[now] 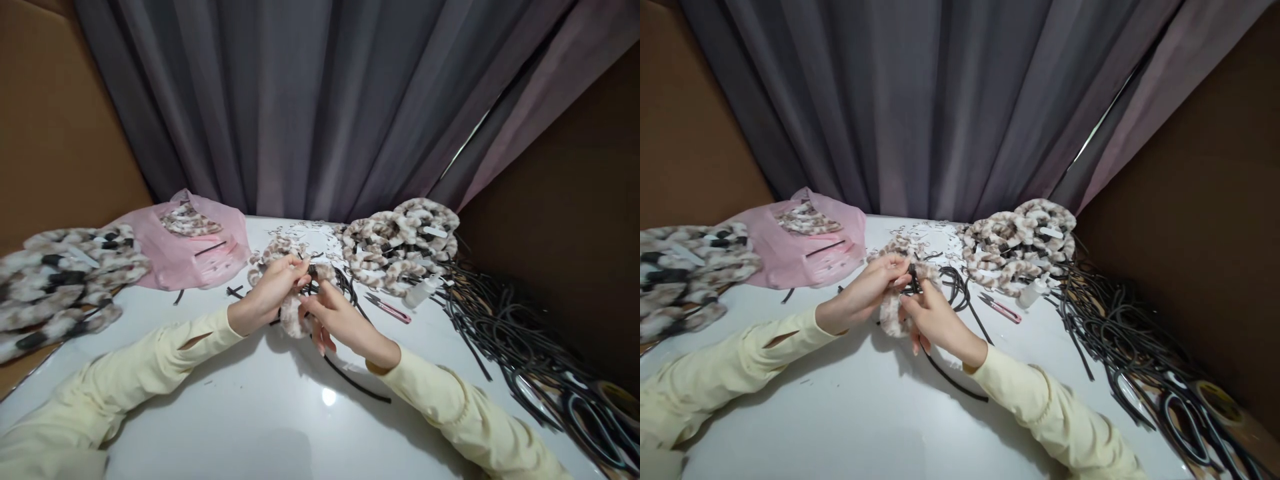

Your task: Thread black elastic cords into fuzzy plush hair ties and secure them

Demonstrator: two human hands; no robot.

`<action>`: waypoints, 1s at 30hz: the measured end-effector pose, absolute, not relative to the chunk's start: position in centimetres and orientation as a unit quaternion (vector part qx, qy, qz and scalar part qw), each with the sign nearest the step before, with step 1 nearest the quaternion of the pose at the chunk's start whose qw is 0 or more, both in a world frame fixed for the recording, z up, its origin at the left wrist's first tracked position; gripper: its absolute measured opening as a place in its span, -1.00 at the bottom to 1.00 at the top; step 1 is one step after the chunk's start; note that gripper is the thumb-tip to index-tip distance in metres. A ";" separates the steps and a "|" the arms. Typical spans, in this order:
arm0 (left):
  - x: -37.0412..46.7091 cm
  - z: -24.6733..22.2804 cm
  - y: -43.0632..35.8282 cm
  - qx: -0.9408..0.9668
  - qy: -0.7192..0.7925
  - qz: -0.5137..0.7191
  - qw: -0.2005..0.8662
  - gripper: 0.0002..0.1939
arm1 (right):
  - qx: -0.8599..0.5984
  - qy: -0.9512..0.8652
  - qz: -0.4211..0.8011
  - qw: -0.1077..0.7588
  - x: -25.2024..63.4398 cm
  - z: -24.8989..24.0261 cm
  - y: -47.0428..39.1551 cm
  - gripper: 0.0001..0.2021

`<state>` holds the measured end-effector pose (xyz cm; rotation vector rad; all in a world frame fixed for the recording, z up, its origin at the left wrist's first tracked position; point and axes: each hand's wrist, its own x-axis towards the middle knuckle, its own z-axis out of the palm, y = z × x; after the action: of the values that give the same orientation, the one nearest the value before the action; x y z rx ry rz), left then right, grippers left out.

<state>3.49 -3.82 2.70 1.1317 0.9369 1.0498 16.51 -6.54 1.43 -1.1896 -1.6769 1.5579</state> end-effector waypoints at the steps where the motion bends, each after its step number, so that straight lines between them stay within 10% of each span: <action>1: 3.4 2.7 -3.8 0.511 0.407 0.457 0.603 -0.68 | -0.443 -0.613 0.586 0.293 16.4 1.5 -6.6 -0.86; 14: 2.6 0.7 -2.6 0.800 0.346 0.488 0.049 -0.80 | -0.453 -0.751 0.368 0.309 17.6 3.3 -7.3 -0.67; 30: 2.7 1.8 -2.6 0.842 0.376 0.352 0.160 -0.81 | -0.473 -0.838 -0.069 0.264 19.6 3.7 -6.0 -0.77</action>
<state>2.70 -2.61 1.85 2.4059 1.0747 1.0050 19.61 -6.04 3.68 -1.2794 -2.2643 -0.1855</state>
